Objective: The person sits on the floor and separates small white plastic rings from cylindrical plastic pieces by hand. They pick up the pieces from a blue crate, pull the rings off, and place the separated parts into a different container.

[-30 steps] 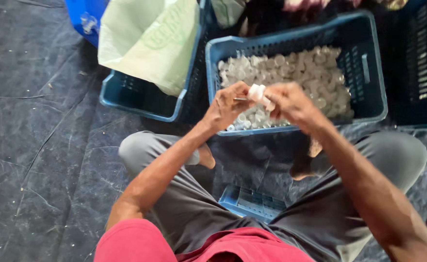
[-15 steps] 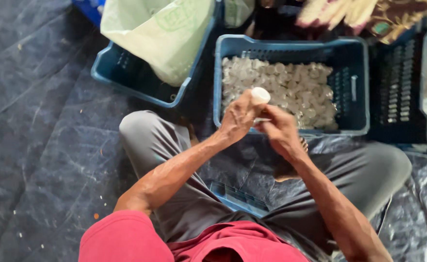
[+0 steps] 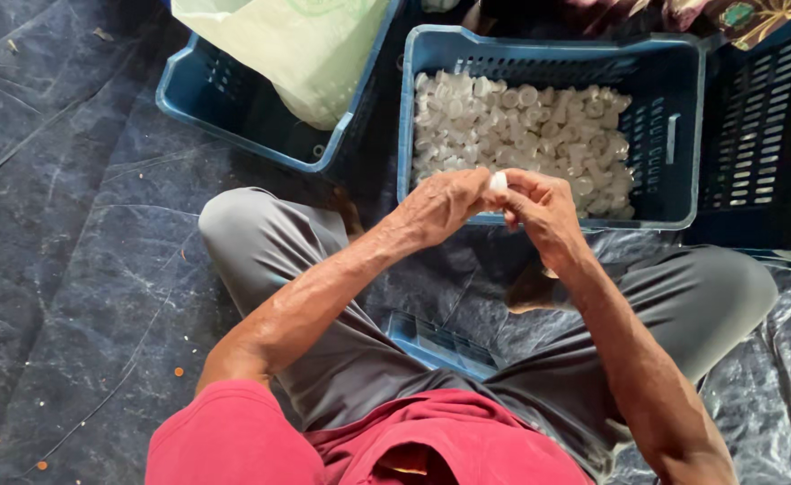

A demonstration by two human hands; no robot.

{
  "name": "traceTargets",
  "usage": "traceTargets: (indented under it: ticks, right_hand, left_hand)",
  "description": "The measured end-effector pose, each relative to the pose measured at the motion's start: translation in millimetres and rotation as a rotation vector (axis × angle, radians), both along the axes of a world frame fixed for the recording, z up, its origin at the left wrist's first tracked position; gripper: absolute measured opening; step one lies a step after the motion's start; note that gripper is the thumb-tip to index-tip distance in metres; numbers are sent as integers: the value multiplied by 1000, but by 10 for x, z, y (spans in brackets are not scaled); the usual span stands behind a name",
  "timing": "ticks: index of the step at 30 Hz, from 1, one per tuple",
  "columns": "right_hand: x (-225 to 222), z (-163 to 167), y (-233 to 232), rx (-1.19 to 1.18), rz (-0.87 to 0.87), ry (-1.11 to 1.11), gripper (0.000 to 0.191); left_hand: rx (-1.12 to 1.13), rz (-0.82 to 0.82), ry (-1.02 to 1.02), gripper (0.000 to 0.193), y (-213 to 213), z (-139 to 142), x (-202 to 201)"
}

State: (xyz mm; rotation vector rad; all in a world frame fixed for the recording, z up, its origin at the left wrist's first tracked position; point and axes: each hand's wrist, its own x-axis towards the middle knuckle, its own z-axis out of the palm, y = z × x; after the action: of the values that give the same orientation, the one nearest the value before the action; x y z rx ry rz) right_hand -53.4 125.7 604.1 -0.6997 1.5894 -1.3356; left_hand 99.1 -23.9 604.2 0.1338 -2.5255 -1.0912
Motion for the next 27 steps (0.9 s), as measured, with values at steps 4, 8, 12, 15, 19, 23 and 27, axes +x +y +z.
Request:
traceTargets:
  ticks: [4,8,12,15,19,23,27]
  right_hand:
    - [-13,92,77,-287,138,-19,45]
    - [-56,24,60,-77,-48,-55,38]
    - [-81,-59,36,175,26,66,45]
    - [-119,-40,65,10,86,-1,41]
    - [-143,-12,19,146,-80,-146,34]
    - [-106,40,-27,218,-99,-106,36]
    - [-83,214,34,-16,92,-17,36]
  left_hand:
    - [102,-45,57,26,-49,29,102]
    - [90,7,7,22,-12,89,117]
    - [82,-116,173,13,48,99,46]
    - [0,16,-12,24,41,73,8]
    - [-54,18,-26,27,34,40,-16]
    - [-83,-9,24,25,109,32,-66]
    - [-24,-25,-7,27,90,42,-72]
